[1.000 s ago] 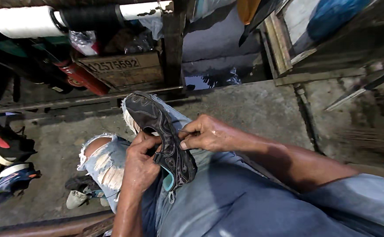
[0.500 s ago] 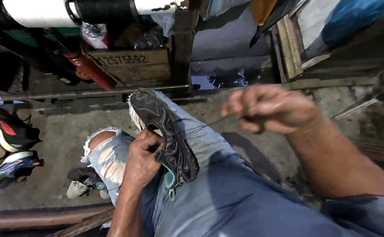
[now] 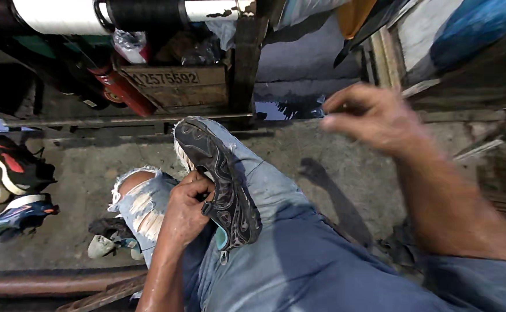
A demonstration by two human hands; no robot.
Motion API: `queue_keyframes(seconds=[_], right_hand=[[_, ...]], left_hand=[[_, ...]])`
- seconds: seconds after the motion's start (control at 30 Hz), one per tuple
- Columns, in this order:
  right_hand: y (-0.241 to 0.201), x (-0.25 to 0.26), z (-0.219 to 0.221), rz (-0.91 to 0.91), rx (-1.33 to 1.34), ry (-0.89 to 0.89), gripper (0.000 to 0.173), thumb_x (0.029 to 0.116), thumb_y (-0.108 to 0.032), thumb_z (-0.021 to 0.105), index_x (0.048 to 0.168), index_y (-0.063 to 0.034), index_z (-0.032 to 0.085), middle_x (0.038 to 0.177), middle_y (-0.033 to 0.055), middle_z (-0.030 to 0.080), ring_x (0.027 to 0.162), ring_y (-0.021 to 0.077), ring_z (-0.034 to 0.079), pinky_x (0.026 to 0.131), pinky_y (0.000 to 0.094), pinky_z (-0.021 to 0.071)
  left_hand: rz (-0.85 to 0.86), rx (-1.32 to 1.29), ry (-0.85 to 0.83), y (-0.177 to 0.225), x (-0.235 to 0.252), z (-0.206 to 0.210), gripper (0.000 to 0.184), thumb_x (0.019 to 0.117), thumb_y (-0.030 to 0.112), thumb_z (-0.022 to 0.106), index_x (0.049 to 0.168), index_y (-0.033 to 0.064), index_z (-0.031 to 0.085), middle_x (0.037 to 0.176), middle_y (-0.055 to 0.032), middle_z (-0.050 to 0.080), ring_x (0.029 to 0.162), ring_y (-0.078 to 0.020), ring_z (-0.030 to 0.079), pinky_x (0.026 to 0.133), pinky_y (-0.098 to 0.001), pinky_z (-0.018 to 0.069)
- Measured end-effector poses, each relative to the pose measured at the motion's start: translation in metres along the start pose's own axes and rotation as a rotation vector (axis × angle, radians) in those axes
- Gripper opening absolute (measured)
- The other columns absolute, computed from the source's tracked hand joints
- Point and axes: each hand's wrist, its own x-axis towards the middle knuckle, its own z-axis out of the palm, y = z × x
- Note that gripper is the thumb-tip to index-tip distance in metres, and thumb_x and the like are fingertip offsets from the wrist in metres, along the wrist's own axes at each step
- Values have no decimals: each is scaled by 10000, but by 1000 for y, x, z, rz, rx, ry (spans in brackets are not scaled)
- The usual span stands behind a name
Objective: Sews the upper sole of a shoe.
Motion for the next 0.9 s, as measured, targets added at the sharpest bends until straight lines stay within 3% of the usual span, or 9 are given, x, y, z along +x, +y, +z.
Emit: queue_keyframes(seconds=[0.1,0.2,0.33,0.4,0.5,0.57,0.67,0.77,0.9], right_hand=[[-64,-11,89,-123,264,-214,456,764,-396,880,1037,-73,709,975,59,663,734,120,595,619,317,528],[-84,-5,128,-167,272,-445,417,835,-462,828,1000,-102,697,928,10,671,803,96,637,703,320,564],[-79,0,132,-193,279,-527,349,907,-448,762,828,-111,717,751,-14,657,681,84,620,635,319,541],[-78,2,133,-215,328,-523,339,908,-413,771,788,-107,691,685,-17,626,621,76,590,579,299,513],[-77,4,137,-288,396,-498,303,903,-345,786,765,-97,681,650,-22,612,585,55,573,536,257,494],[-78,4,137,-318,427,-491,281,903,-305,787,768,-83,680,646,-19,609,582,43,567,531,231,481],[-74,8,142,-322,480,-505,305,904,-290,784,738,-66,660,607,-15,575,544,36,526,505,215,439],[-70,11,147,-308,524,-513,340,897,-260,787,666,-64,633,547,-18,535,497,36,486,470,223,396],[-68,14,149,-276,536,-530,361,908,-238,778,638,-69,606,526,-13,507,472,50,461,445,237,365]], left_hand=[[36,33,-19,3,-1,3,190,871,163,665,683,164,642,790,92,569,767,28,550,678,-157,471],[26,240,102,0,-7,-13,297,958,263,614,704,119,668,787,39,609,752,-12,576,672,-216,497],[-151,418,396,-26,-15,-65,404,1006,318,590,707,46,613,873,-71,597,804,-124,594,726,-319,498],[-85,110,452,-23,-16,-68,310,993,290,611,727,131,627,941,19,601,818,-61,606,721,-231,528],[73,-673,252,-8,-10,-63,294,1016,374,595,1129,139,730,1188,-4,688,1055,-156,668,961,-354,550],[112,-1030,198,6,-3,-51,315,1039,364,535,1082,133,746,1148,-49,717,1098,-223,680,1049,-447,519],[3,-1151,201,13,11,-44,403,1099,339,387,1026,143,732,869,30,677,799,-120,670,817,-333,599],[-205,-1012,309,2,29,-45,445,1123,322,316,986,124,690,697,82,561,563,-30,523,550,-175,489],[-309,-851,452,-20,53,-52,397,1121,301,350,942,127,659,608,99,494,475,-18,448,483,-163,432]])
